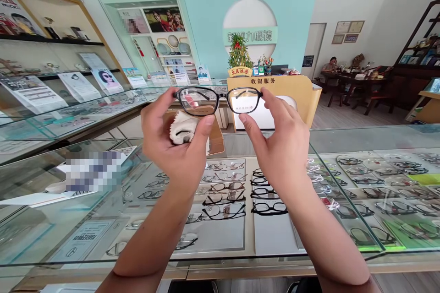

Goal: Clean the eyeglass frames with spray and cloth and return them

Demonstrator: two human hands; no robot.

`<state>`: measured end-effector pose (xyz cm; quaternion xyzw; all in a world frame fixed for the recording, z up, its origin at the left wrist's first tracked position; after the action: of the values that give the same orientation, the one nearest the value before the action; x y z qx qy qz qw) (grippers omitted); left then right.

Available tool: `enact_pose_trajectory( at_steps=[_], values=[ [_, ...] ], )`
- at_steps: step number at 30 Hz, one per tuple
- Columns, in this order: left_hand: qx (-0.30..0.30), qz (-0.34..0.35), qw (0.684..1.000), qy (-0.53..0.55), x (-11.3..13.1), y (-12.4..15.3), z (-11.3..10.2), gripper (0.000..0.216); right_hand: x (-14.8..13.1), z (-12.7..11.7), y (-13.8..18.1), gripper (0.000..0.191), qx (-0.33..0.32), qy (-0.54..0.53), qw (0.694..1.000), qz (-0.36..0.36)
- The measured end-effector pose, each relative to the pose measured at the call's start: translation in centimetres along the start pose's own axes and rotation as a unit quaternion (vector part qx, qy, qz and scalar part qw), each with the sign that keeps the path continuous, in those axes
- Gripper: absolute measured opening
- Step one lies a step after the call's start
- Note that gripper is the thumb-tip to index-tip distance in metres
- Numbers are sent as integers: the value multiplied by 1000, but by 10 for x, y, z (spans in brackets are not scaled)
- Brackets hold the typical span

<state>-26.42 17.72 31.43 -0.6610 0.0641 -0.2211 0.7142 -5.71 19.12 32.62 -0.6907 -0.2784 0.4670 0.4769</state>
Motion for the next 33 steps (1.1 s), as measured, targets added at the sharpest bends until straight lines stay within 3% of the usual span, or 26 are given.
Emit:
enact_pose_trajectory(
  at_steps=[20, 26, 29, 33],
  values=[
    [-18, 0, 1000, 0, -2, -5, -3, 57, 4, 14, 0, 45, -61, -3, 996, 63],
    [-35, -14, 999, 18, -10, -2, 4, 60, 1, 11, 1, 44, -4, -11, 1000, 29],
    [-67, -36, 996, 46, -21, -1, 12, 60, -5, 9, 2, 44, 49, -9, 999, -14],
    [-103, -60, 989, 85, -27, 1, 21, 56, -8, 10, 3, 45, 67, -14, 997, -35]
  ],
)
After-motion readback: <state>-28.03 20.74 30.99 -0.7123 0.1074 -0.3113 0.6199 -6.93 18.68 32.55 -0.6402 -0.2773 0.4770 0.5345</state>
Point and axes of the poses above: each hand's wrist, its own y-axis away from the middle knuckle, its own z-axis out of the palm, x = y × z, the point moved 5 cm from there along -y, towards the middle knuckle, and after that the axes turned 14 degrees about -y, right-handed, at the moved point
